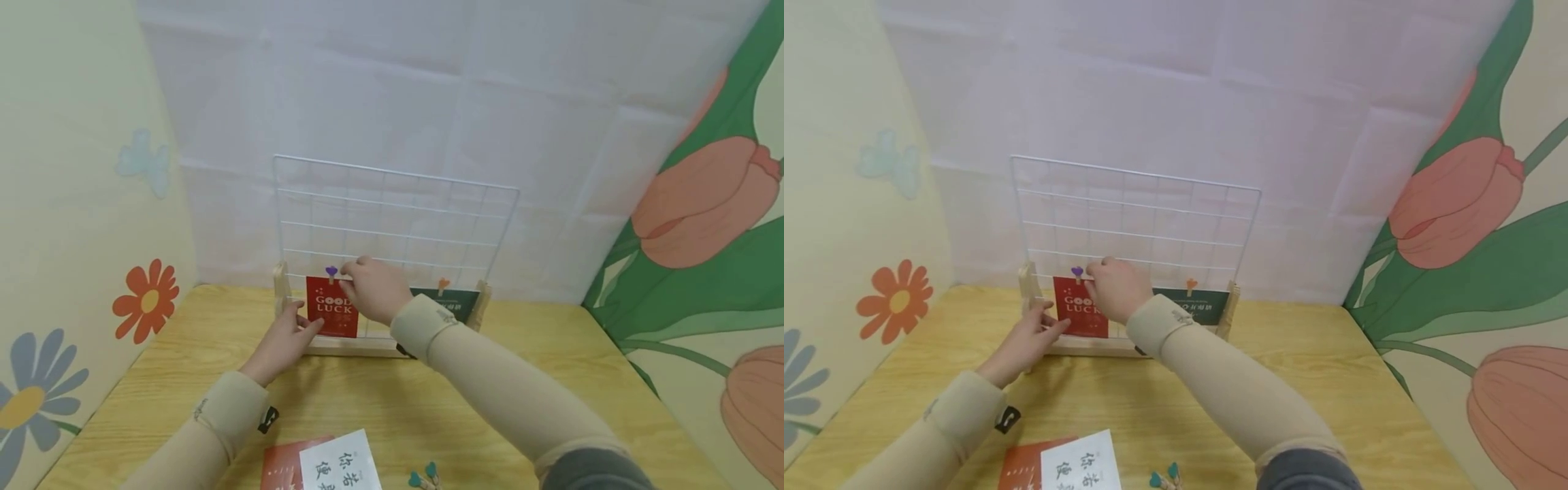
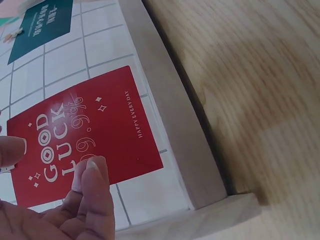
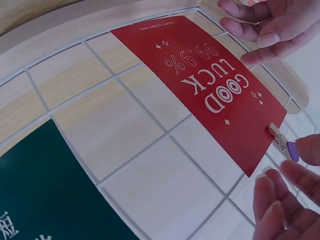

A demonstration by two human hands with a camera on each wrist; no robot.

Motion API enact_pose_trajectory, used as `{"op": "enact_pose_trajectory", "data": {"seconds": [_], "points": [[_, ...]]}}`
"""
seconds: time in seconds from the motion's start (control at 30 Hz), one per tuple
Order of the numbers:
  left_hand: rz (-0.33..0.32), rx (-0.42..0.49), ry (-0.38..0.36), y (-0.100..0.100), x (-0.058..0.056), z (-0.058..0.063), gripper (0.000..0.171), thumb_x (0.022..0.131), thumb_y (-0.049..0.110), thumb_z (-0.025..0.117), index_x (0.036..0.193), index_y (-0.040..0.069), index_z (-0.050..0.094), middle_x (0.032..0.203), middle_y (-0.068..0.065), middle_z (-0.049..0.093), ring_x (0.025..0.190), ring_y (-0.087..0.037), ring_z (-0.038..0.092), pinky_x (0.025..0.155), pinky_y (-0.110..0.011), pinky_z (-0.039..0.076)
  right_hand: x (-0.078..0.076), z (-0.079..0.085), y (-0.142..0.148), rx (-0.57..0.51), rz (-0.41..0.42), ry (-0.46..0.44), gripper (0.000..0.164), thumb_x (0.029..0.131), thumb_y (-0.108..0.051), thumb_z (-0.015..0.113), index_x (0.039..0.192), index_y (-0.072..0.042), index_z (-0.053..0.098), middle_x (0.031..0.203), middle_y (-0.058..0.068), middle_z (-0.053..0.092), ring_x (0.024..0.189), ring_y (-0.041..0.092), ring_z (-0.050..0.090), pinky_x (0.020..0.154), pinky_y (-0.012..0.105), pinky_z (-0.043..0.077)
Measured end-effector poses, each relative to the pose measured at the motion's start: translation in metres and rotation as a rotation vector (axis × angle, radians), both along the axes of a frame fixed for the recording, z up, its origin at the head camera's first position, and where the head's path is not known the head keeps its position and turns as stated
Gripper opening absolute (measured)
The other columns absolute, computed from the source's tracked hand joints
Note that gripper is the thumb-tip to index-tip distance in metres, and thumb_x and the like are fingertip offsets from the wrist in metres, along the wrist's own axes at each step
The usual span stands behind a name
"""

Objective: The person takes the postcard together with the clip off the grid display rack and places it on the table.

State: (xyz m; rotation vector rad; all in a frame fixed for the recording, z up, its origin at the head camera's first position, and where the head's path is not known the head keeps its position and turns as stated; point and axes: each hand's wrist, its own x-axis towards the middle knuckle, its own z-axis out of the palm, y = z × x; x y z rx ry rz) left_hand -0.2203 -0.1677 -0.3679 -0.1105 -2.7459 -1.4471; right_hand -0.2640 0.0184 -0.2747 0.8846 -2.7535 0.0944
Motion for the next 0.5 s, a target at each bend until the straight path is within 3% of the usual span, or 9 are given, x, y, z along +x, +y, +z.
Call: {"op": "enact_pose_trajectory", "data": {"seconds": [0.17,0.5], "points": [[-0.009,0.022,-0.01,0.0,-0.001,-0.002,0.073,0.108,0.033,0.054,0.154,-0.013,0.024,0.112,-0.022,0.058,0.094,-0.028,0.058,0.073,-0.038,0.051,0.001,0.001,-0.003,0.001,-0.01,0.014,0.04,0.107,-0.035,0.057,0.144,-0.019,0.06,0.121,0.003,0.07,0.094,0.017,0.07,0.072,0.029,0.059],[-0.019,0.058,-0.008,0.0,-0.005,-0.006,0.063,0.108,0.029,0.055,0.15,-0.012,0.031,0.112,-0.022,0.057,0.094,-0.029,0.058,0.073,-0.037,0.05,0.0,0.006,-0.017,0.119,-0.047,0.015,0.042,0.109,-0.037,0.052,0.146,-0.017,0.059,0.119,0.002,0.072,0.094,0.014,0.07,0.071,0.028,0.058]]}}
